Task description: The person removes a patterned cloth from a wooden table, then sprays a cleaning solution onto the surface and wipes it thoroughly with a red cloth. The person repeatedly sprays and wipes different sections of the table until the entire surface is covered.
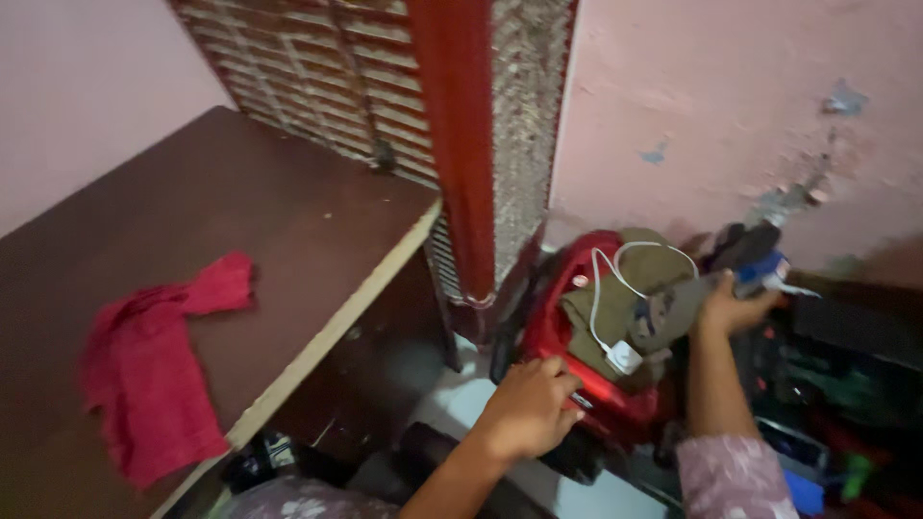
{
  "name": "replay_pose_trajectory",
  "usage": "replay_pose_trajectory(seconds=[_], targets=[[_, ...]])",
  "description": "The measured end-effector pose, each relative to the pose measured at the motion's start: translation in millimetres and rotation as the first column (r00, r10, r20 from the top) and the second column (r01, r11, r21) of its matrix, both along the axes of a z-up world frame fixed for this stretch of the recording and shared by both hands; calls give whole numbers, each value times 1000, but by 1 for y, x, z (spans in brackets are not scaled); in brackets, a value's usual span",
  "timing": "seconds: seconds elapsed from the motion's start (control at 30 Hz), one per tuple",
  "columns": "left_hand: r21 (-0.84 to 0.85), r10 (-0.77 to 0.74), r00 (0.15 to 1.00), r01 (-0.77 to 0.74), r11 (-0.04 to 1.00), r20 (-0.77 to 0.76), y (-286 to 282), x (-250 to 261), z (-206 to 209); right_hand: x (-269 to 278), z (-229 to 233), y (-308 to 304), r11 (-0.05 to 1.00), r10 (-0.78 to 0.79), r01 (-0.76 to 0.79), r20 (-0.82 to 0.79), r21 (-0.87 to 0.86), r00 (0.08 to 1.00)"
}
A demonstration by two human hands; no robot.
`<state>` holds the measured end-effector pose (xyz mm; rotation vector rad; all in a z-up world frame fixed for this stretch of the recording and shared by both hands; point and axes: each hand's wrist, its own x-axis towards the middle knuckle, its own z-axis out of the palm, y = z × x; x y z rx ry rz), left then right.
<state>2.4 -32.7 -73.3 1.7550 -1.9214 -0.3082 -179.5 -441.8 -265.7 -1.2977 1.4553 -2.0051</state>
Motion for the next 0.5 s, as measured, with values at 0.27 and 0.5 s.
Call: replay_pose_trajectory(seconds=[0.27, 0.5], targets=[[-312, 88, 973, -153, 938, -212, 35, 22, 30, 18, 28, 50, 912, 364, -371, -75, -172, 928], [-410, 247, 920, -360, 838, -303, 52, 57, 38, 34, 160, 91, 747, 661, -664, -68, -37, 748]])
